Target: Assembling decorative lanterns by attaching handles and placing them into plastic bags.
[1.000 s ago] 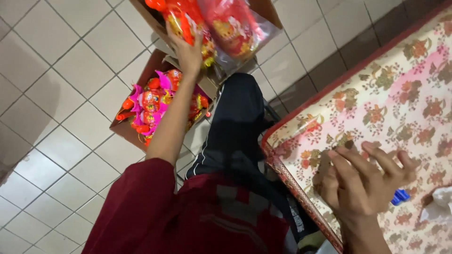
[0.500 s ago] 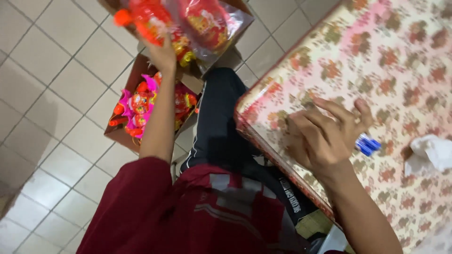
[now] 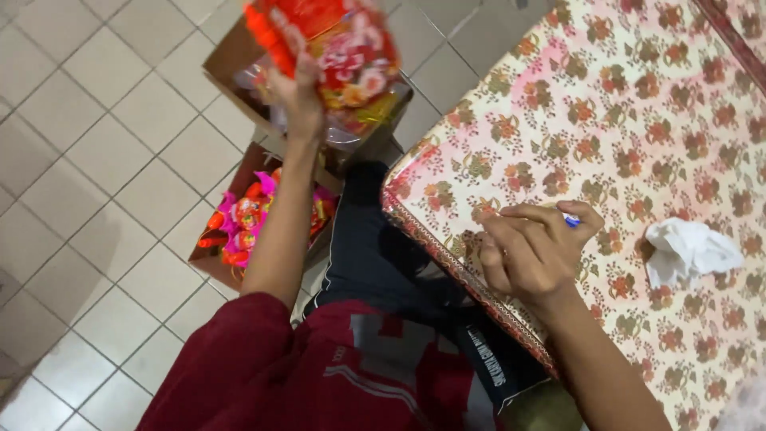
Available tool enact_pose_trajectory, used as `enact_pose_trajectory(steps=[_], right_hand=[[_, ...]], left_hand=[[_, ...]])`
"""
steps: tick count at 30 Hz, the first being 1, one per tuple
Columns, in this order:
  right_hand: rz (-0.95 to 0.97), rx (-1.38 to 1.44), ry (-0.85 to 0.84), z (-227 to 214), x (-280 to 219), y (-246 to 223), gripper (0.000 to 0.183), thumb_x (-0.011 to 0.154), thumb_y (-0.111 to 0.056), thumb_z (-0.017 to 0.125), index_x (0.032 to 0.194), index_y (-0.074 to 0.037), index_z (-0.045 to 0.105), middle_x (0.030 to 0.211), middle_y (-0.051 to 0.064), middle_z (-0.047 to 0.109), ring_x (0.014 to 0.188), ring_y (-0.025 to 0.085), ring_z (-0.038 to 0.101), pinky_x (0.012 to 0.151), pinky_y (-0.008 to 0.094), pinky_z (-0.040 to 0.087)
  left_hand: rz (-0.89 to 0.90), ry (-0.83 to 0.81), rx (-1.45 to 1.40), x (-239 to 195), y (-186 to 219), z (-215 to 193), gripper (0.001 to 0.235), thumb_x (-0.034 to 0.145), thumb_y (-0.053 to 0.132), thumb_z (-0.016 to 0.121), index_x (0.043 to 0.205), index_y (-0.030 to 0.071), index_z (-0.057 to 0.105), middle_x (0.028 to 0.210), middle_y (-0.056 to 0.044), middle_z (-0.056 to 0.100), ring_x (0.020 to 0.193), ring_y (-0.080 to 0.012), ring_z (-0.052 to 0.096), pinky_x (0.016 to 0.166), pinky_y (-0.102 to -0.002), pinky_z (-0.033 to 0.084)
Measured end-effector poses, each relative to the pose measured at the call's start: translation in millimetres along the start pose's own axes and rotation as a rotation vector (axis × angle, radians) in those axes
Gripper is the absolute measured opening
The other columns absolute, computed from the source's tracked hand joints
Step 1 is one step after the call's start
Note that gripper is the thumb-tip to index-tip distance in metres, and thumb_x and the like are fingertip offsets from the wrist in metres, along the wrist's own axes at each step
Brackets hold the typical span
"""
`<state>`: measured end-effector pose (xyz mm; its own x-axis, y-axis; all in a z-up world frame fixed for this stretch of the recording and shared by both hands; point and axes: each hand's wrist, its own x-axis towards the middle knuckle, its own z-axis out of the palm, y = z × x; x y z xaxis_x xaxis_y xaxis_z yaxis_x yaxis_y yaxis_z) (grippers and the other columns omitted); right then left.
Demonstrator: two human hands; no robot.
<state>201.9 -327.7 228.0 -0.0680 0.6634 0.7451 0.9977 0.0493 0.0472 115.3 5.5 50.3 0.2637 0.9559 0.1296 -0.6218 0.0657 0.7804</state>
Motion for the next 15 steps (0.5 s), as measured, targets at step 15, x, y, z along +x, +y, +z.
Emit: enact_pose_trajectory(steps=[15], right_hand=[[0.127, -0.007, 0.070, 21.8, -40.8, 5.7, 0.021, 0.097, -0.024, 0.063, 0.102, -0.011, 0.078, 0.072, 0.003, 0.068, 0.078, 0.025, 0.067, 0.097, 0.054, 0.033]], left_hand=[[-0.082, -0.317, -0.192, -106.3, 52.4, 105.1, 0.080, 0.100, 0.052, 0.060, 0.161, 0.013, 0.025, 0.153, -0.019, 0.047, 0.132, -0.0298, 0.059, 0.115, -0.053, 0.046]])
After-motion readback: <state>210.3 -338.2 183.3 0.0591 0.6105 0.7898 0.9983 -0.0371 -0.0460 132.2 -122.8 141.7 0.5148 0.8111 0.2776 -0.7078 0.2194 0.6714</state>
